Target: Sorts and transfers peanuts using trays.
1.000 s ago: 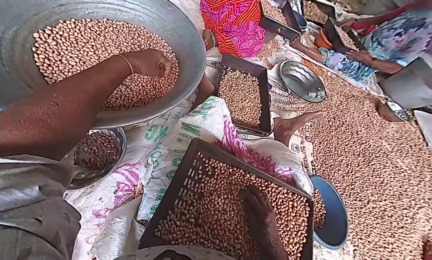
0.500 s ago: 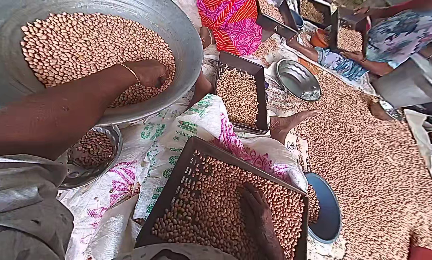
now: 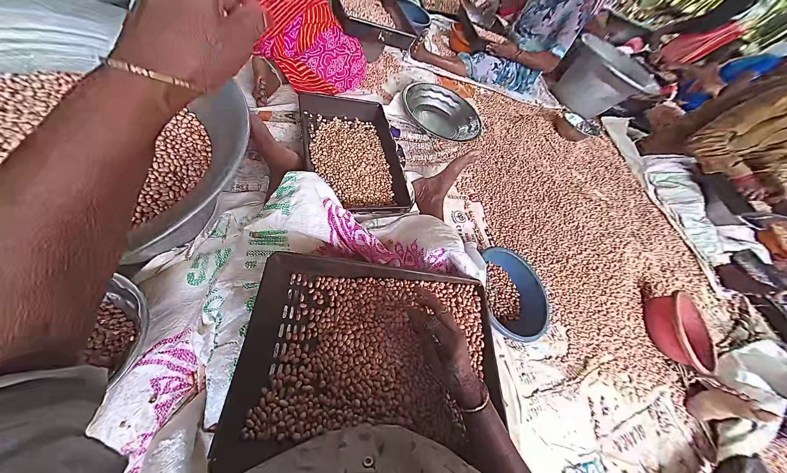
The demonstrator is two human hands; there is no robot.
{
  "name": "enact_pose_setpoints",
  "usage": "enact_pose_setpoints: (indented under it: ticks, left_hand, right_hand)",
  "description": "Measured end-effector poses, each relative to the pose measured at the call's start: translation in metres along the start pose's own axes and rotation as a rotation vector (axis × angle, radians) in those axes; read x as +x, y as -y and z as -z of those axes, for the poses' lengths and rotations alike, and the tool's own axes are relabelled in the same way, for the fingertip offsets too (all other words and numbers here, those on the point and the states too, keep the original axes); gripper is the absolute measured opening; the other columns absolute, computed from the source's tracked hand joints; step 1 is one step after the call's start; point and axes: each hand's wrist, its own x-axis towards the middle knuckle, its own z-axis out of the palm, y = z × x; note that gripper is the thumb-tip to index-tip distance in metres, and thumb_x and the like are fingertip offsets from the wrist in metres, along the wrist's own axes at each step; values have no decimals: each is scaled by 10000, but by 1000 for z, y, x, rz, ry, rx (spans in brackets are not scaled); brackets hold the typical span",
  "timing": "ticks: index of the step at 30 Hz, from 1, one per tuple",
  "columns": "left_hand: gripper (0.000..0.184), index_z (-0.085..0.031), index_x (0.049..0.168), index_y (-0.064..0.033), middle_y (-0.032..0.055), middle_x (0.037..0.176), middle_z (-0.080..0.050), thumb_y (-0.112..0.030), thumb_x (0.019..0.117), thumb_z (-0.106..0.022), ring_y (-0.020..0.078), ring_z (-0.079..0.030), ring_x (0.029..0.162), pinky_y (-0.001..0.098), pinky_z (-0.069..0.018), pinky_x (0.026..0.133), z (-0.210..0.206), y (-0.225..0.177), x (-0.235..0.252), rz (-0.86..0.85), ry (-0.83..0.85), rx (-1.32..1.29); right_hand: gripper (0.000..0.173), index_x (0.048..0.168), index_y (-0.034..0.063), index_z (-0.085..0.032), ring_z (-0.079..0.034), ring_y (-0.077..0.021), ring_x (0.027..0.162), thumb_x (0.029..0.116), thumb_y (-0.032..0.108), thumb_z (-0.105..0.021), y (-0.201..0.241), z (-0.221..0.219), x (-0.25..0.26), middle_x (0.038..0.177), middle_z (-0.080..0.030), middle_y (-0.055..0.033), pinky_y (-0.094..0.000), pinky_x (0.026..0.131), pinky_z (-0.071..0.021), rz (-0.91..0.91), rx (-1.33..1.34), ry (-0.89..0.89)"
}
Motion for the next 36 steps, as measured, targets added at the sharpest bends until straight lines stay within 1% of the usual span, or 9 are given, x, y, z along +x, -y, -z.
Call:
enact_pose_setpoints:
  ticks: [3, 7, 11, 14, 17, 22, 27, 30, 36]
  left_hand:
    - [300, -672, 1149, 69, 268, 1091, -652, -191, 1044, -564, 434, -654, 964, 648, -503, 851, -3, -87, -122, 209, 287, -70]
    - [422, -665, 1171, 113, 320, 1092, -656, -278, 1014, -637, 470, -662, 965, 659, -503, 878, -32, -109, -296, 575, 528, -170]
    - [376, -622, 1228, 5, 122, 1151, -667, -185, 903, -610, 166, -665, 1013, 399, -558, 902, -41, -135, -399, 882, 431, -588]
    - [415, -618, 1251, -66, -52, 1026, -717, -99, 842, -557, -21, -685, 865, 200, -587, 771, -28, -144, -415, 1080, 179, -849]
    - [396, -575, 1240, -167, -105, 990, -733, -71, 869, -477, -17, -703, 856, 196, -601, 740, 1, -168, -420, 1228, -24, -1213]
    - [592, -532, 1240, -168, -106, 927, -738, -52, 668, -631, -13, -709, 813, 191, -604, 703, 9, -249, -389, 1174, -97, -1435]
    - [198, -688, 984, -230, -82, 886, -762, -187, 875, -529, -13, -716, 807, 188, -606, 694, -16, -175, -395, 966, -258, -1565]
    - [191, -748, 892, -286, -96, 866, -773, -215, 883, -571, -36, -710, 789, 169, -593, 694, 4, -184, -435, 1019, -243, -1551]
    - [588, -381, 1414, -114, -158, 1048, -669, -183, 855, -549, -76, -662, 915, 136, -571, 798, 1, -253, -378, 1103, -59, -1274]
  right_hand:
    - [280, 1113, -47, -737, -669, -289, 1108, 929, 141, -641, -4, 51, -26, 1217, -668, -268, -335, 928, -557, -193, -284, -287]
    - [398, 1146, -56, -704, -678, -391, 911, 896, 245, -777, -17, 98, -89, 1043, -688, -248, -582, 803, -541, -748, -214, -5]
    - [399, 1024, 69, -705, -677, -70, 729, 989, 427, -533, -19, 94, -111, 801, -700, 0, -304, 711, -581, -965, 381, 74]
    - [367, 1216, 16, -660, -684, -23, 858, 1046, 259, -443, 20, 94, -104, 972, -725, -8, -234, 807, -576, -908, 557, -61]
    - [625, 1484, 47, -477, -675, -30, 1112, 1015, 460, -497, 66, 114, -121, 1278, -700, -3, -238, 971, -564, -851, 847, -116]
    - [334, 1087, 185, -742, -740, -83, 833, 966, 464, -605, 3, 140, -114, 946, -776, -12, -286, 735, -627, -650, 1270, -276]
    - [431, 1313, 114, -586, -738, -160, 979, 1099, 399, -344, 26, 93, -88, 1103, -747, -79, -370, 840, -632, -711, 1479, -209]
    - [474, 1376, 128, -534, -751, -143, 915, 971, 370, -571, 59, 95, -127, 1066, -758, -68, -332, 776, -644, -847, 1382, -285]
    - [424, 1068, 123, -729, -755, -143, 831, 1053, 304, -345, -21, 127, -110, 932, -775, -66, -346, 737, -643, -729, 1563, -320]
